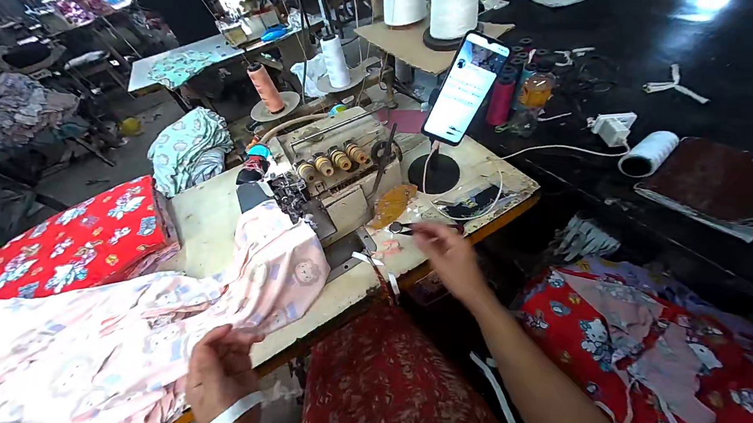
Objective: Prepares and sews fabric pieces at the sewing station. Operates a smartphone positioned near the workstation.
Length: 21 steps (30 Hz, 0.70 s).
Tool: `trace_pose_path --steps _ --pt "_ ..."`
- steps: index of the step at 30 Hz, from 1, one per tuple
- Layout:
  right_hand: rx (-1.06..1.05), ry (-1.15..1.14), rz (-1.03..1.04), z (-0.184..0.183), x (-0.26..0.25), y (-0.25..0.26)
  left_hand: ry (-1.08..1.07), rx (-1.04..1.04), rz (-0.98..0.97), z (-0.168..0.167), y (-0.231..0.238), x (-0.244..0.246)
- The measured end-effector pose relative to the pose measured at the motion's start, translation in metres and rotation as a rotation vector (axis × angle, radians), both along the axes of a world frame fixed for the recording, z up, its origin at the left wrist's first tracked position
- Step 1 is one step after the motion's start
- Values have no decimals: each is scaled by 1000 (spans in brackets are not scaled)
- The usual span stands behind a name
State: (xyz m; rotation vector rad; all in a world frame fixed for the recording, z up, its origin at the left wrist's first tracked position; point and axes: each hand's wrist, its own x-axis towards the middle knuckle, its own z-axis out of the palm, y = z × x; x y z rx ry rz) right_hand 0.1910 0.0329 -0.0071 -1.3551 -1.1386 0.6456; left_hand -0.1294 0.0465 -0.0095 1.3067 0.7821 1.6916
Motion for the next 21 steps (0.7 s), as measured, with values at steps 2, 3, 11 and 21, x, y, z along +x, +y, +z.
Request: trace_pose_path --steps 2,3,11,21 --pt "48 149 -211 1 43 19 -31 -91 116 4 1 -8" --pt "83 183 -265 4 63 28 -49 -172 159 6 0 -9" --pt "68 223 -277 29 131 114 -136 -307 171 -12 -18 12" --pt "104 257 -268 38 140 138 198 177 318 -37 11 -23"
